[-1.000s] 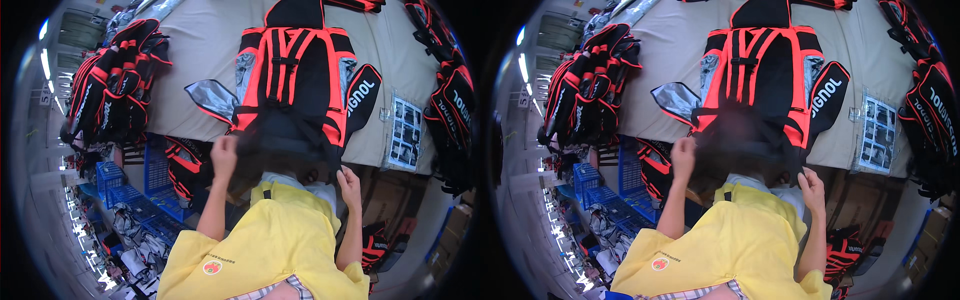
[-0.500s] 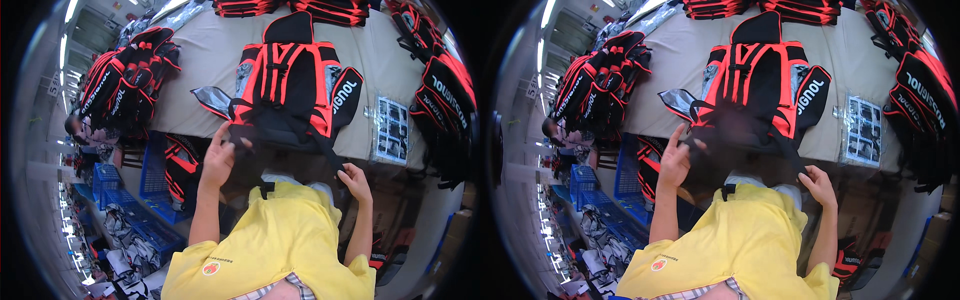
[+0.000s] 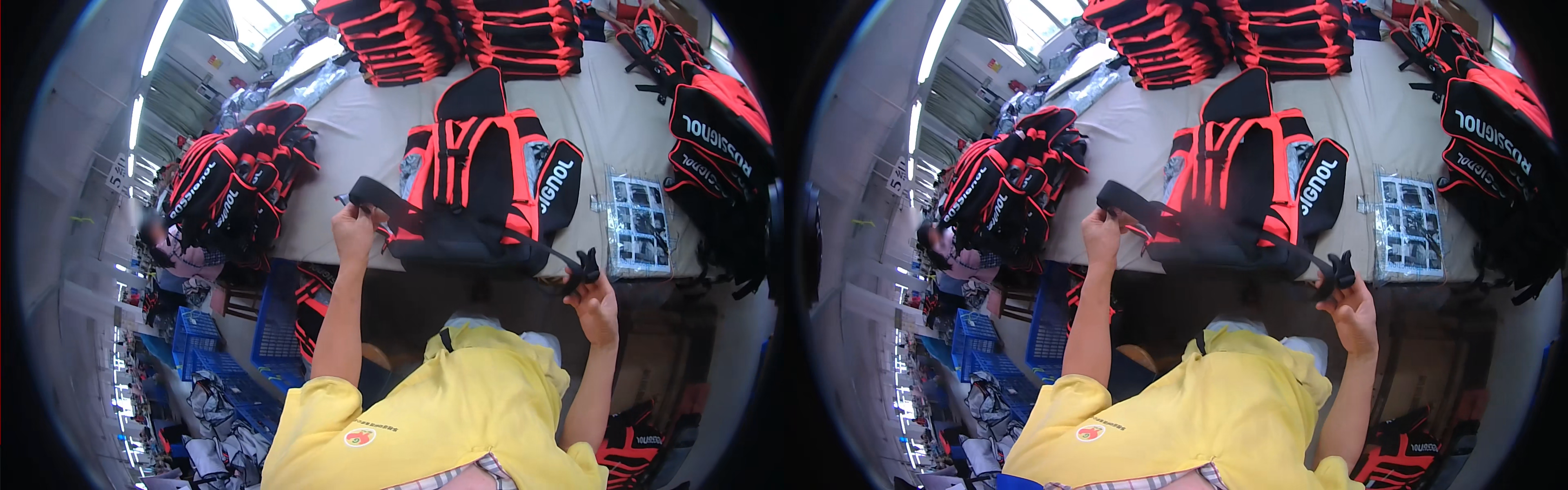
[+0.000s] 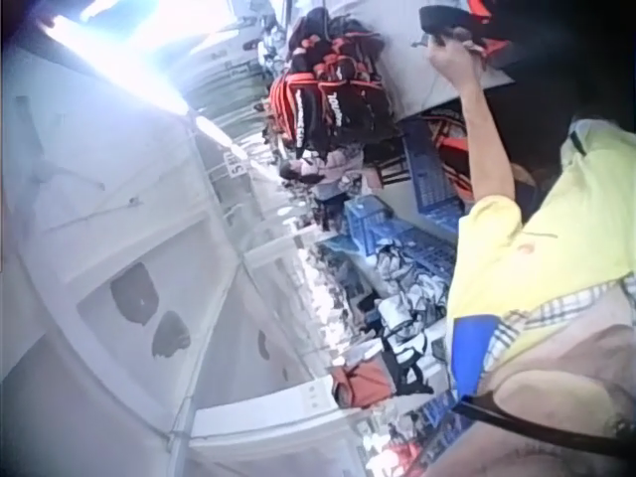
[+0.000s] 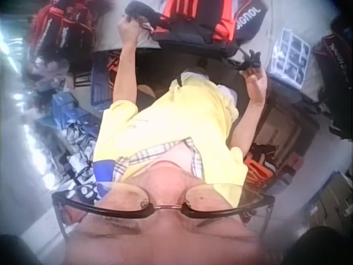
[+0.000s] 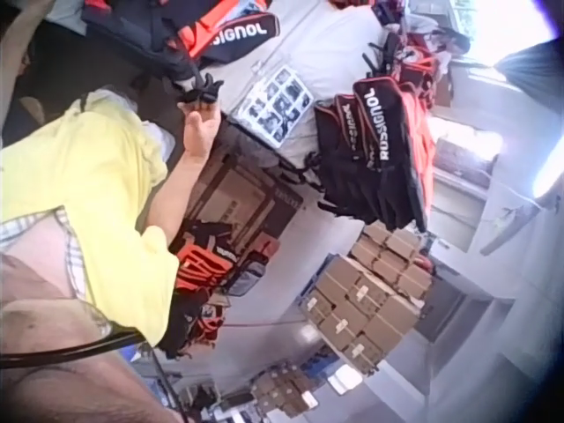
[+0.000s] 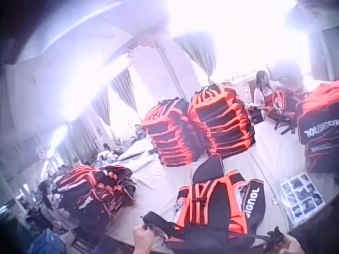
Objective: Checking and assembling components of sports backpacks on a factory production line.
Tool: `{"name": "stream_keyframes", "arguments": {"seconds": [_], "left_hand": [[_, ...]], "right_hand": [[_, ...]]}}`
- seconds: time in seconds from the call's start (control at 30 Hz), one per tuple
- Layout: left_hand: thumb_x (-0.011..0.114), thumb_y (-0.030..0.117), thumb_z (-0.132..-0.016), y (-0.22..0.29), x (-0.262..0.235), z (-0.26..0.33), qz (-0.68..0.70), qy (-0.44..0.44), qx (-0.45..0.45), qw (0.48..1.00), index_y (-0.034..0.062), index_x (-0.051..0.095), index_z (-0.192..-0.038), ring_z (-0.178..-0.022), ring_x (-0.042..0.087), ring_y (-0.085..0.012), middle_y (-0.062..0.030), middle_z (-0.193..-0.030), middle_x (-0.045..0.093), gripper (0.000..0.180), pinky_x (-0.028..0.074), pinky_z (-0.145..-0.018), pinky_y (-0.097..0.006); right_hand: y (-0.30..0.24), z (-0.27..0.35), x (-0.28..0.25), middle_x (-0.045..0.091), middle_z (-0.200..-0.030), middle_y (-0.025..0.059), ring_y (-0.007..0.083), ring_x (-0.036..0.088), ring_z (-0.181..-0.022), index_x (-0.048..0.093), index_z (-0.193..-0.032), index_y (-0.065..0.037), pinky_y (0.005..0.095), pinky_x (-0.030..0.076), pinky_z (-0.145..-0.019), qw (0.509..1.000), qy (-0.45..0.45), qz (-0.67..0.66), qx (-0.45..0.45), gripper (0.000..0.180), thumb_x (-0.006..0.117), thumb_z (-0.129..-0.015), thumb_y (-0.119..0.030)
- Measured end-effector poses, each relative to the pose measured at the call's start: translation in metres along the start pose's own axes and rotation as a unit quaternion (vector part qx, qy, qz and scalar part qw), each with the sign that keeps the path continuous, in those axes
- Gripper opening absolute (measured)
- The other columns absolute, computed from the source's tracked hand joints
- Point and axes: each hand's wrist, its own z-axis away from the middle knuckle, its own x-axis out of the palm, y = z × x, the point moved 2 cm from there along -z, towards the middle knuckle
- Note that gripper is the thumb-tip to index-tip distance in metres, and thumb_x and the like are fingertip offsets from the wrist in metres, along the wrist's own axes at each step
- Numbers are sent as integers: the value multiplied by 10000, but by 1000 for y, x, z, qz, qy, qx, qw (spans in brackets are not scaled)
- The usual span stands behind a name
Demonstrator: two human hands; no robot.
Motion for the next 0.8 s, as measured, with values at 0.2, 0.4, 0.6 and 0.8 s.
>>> {"name": "stream_keyframes", "arguments": {"seconds": [0.2, 0.4, 0.6, 0.8], "left_hand": [[694, 214, -1048, -6, 6, -19, 1, -60, -56, 997, 5, 705, -922, -630, 588, -112, -30, -777, 678, 244, 523, -656, -289], [821, 484, -915, -145, -20, -32, 497, 8, -318, 808, 55, 687, -1164, -1047, 643, -192, -46, -1166, 705, 514, 512, -921, -413], [816, 163, -930, -77, -35, -23, -215, 262, 155, 928, -22, 719, -915, -878, 619, -247, -100, -967, 662, 209, 497, -815, -404], [806, 59, -890, 3, 10, -2, -265, 174, 340, 886, -7, 767, -1014, -1042, 635, -316, -118, -1128, 623, 145, 512, -882, -419]], "right_hand": [[3, 4, -7, 701, -1204, 90, 182, 703, -1071, 577, -1383, -52, 285, 619, -811, 992, 93, 88, 12, 521, 813, -923, -124], [-5, 4, 14, 721, -1136, 69, 155, 702, -1030, 599, -1332, -28, 273, 591, -795, 983, 132, 122, 41, 470, 792, -904, -53], [1, -12, 6, 655, -944, -25, 73, 597, -784, 630, -1265, -21, 248, 496, -692, 946, 203, 253, 1, 432, 850, -895, -63], [-39, -46, 15, 663, -995, -19, 59, 601, -823, 620, -1318, -35, 235, 508, -704, 925, 208, 317, -26, 451, 821, -914, -50]]}}
